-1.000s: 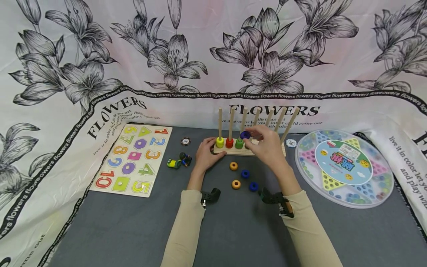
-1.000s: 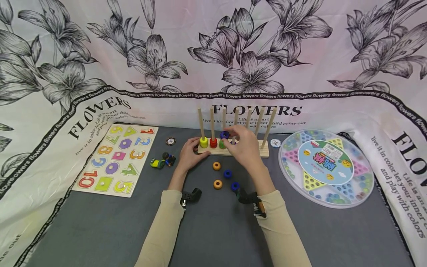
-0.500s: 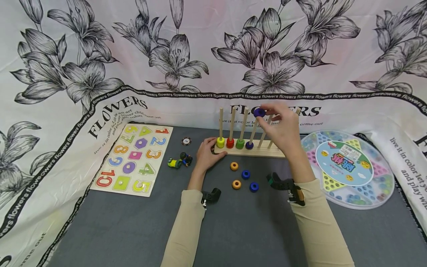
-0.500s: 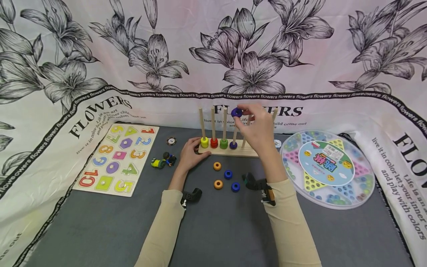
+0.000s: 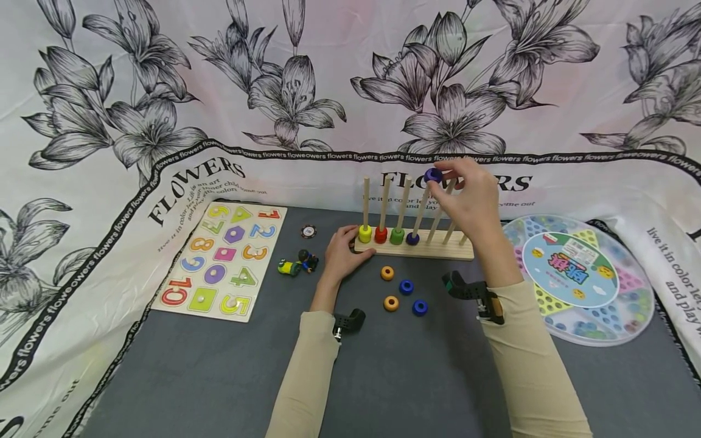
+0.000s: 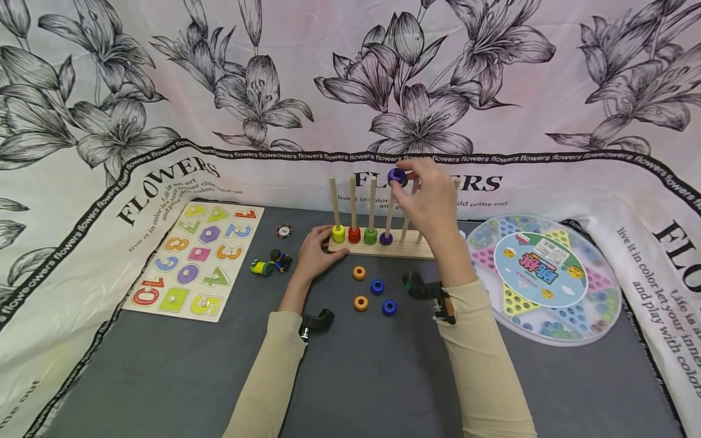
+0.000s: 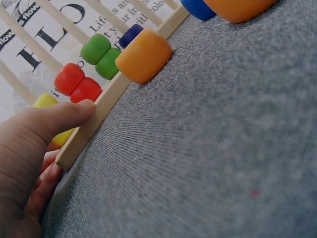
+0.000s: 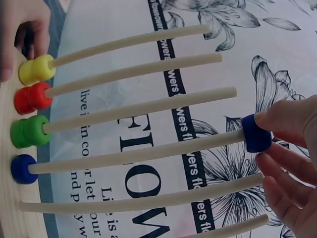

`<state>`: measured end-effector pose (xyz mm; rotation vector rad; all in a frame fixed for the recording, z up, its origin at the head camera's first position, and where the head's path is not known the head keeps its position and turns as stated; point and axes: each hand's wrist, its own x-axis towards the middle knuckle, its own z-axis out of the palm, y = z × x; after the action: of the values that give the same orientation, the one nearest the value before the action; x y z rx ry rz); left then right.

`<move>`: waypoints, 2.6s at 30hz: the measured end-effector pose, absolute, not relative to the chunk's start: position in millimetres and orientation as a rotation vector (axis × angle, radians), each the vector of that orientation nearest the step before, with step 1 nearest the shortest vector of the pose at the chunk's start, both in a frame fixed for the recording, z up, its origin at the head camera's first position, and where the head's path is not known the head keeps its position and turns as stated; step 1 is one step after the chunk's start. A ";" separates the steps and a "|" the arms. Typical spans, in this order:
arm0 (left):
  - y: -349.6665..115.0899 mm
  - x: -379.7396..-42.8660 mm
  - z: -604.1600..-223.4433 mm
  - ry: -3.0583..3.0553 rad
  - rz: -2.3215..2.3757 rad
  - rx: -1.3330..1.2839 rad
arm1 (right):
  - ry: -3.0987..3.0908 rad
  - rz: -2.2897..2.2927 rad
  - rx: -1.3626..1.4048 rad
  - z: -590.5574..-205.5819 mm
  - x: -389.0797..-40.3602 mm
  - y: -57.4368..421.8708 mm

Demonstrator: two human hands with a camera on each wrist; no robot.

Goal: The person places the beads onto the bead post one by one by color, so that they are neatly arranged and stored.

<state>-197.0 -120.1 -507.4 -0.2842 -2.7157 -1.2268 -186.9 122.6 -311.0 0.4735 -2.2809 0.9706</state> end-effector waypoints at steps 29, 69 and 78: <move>-119.6 -196.7 -508.0 -2.697 -1.249 -0.295 | -2.451 1.297 0.453 -397.6 -151.8 126.7; -117.4 -196.2 -506.4 -2.713 -1.245 -0.278 | -2.957 1.362 0.663 -460.6 -127.0 124.2; -117.4 -196.7 -505.5 -2.728 -1.231 -0.267 | -2.892 1.364 0.605 -447.1 -129.5 125.5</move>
<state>-196.7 -117.4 -505.5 -0.2674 -2.7281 -1.2307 -129.5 125.5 -447.1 0.6052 -2.8925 1.3645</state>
